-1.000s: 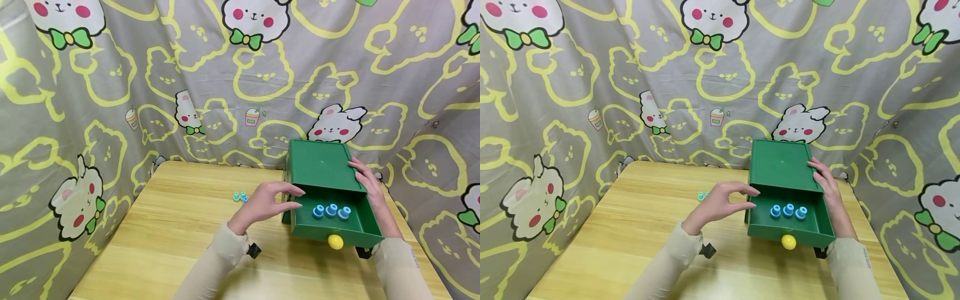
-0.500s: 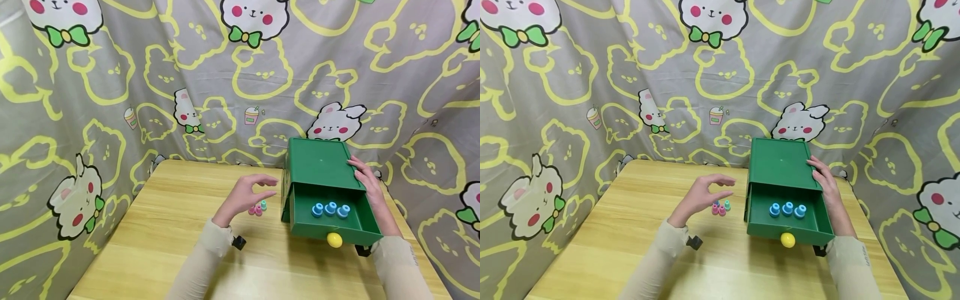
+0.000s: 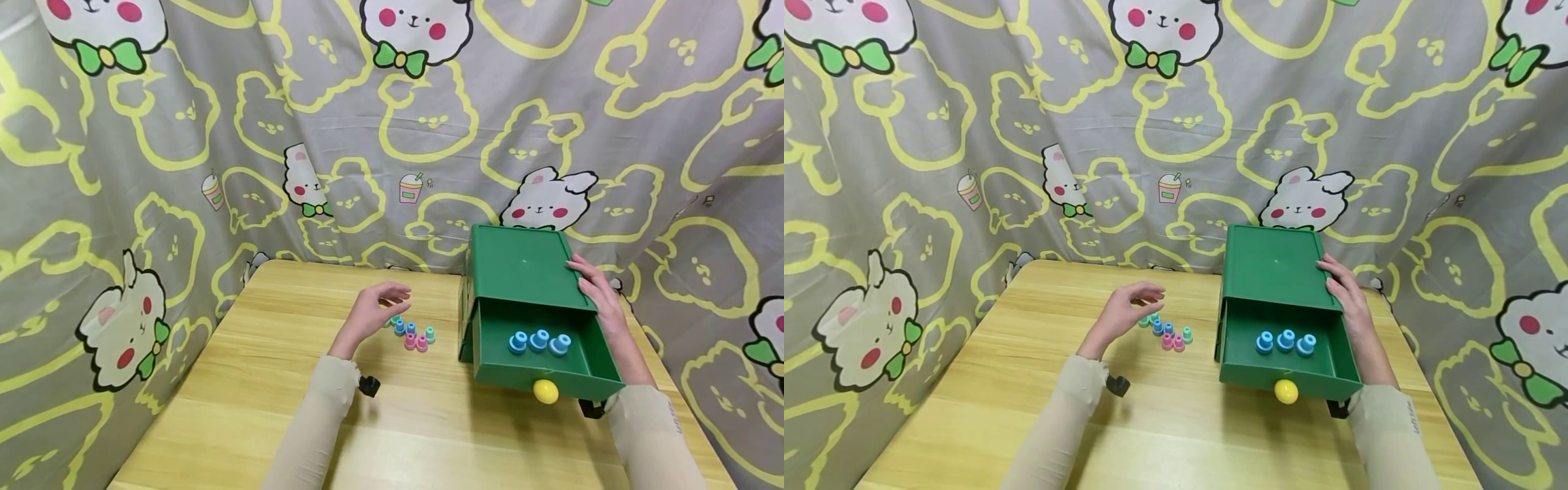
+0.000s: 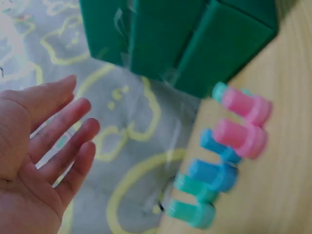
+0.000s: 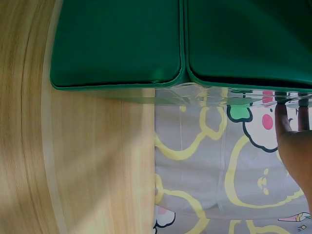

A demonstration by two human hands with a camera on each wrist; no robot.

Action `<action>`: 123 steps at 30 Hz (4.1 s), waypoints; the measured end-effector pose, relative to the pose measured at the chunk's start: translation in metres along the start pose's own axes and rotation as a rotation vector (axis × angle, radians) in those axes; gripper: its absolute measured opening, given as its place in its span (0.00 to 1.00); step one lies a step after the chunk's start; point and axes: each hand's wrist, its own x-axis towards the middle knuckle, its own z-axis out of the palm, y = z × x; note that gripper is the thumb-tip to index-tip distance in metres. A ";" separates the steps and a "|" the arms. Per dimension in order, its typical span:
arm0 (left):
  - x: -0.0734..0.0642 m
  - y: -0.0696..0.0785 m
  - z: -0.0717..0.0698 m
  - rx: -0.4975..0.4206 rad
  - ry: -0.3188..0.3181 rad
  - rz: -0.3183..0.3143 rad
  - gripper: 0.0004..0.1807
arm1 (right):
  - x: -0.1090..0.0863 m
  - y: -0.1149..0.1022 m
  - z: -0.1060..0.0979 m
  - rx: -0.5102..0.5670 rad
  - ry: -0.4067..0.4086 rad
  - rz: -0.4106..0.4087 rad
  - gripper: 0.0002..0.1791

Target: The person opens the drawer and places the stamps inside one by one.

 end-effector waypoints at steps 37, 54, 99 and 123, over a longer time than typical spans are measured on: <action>-0.015 -0.051 0.026 0.274 -0.168 -0.199 0.13 | 0.000 0.000 0.001 0.043 -0.008 -0.023 0.23; -0.016 -0.041 0.019 0.301 -0.122 -0.149 0.13 | 0.000 0.000 0.000 -0.008 0.002 -0.005 0.23; -0.020 0.066 0.035 0.070 -0.094 0.146 0.17 | 0.000 0.001 0.000 0.046 0.000 -0.011 0.23; -0.033 0.121 0.047 0.084 -0.047 0.437 0.17 | 0.000 0.000 0.000 0.010 0.002 0.001 0.23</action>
